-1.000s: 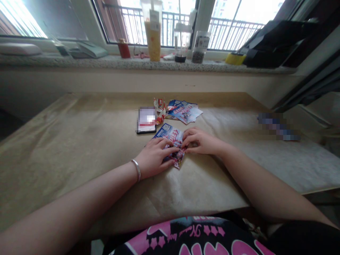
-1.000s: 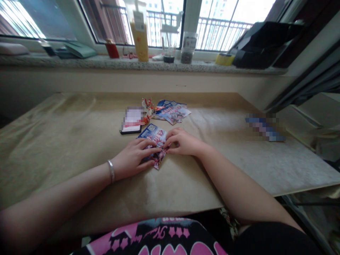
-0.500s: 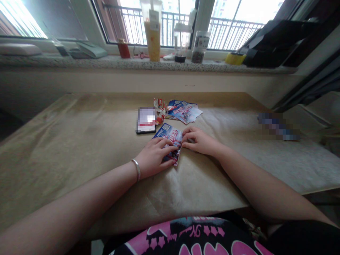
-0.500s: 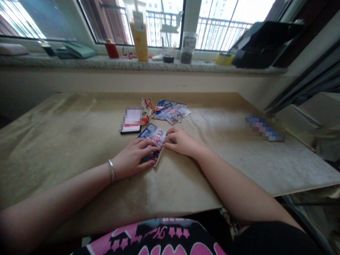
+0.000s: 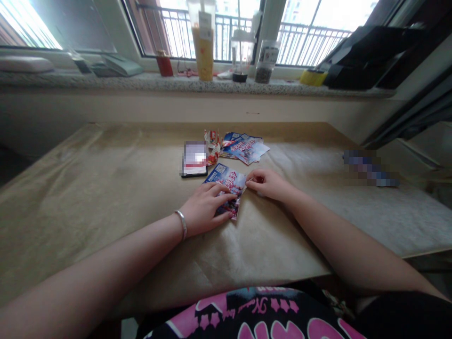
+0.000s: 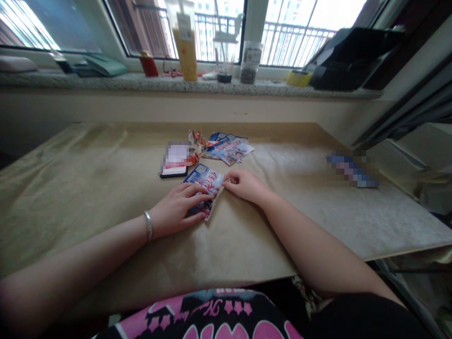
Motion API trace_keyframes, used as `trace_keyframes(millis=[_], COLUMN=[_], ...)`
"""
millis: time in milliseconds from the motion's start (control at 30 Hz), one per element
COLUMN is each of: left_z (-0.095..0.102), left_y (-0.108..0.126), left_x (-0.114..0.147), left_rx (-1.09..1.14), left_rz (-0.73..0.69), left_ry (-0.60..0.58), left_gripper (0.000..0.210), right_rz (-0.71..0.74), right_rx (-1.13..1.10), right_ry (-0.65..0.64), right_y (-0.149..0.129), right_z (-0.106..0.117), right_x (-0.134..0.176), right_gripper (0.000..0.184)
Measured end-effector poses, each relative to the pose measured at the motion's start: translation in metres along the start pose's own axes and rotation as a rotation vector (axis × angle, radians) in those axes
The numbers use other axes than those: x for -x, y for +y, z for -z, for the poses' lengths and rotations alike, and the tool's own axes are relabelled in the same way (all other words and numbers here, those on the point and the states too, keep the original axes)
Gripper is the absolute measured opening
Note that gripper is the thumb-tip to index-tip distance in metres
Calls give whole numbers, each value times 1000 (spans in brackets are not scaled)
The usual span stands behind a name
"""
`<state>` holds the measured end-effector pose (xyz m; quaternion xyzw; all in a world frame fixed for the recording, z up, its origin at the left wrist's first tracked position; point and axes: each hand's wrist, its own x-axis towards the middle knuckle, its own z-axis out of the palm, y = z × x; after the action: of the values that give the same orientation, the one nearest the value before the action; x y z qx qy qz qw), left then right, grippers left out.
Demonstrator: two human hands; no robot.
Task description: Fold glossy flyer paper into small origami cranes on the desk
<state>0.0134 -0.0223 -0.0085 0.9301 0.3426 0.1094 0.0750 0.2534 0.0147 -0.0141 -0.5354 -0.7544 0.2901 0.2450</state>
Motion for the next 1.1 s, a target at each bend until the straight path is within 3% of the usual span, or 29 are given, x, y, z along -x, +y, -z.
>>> trace_keyframes(millis=[267, 767, 933, 1100], left_z=[0, -3, -3, -2], left_y=[0, -5, -6, -6], left_x=[1, 0, 1, 2], left_rx=[-1, -12, -32, -33], left_rz=[-7, -71, -79, -65], left_ry=[-1, 11, -12, -33], left_gripper=[43, 39, 41, 43], right_rz=[-1, -32, 37, 13], right_rx=[-122, -73, -73, -160], right_ry=[-83, 130, 195, 263], right_y=[14, 7, 3, -7], right_z=[2, -2, -4, -3], right_x=[-6, -7, -5, -2], right_gripper=[25, 15, 14, 39])
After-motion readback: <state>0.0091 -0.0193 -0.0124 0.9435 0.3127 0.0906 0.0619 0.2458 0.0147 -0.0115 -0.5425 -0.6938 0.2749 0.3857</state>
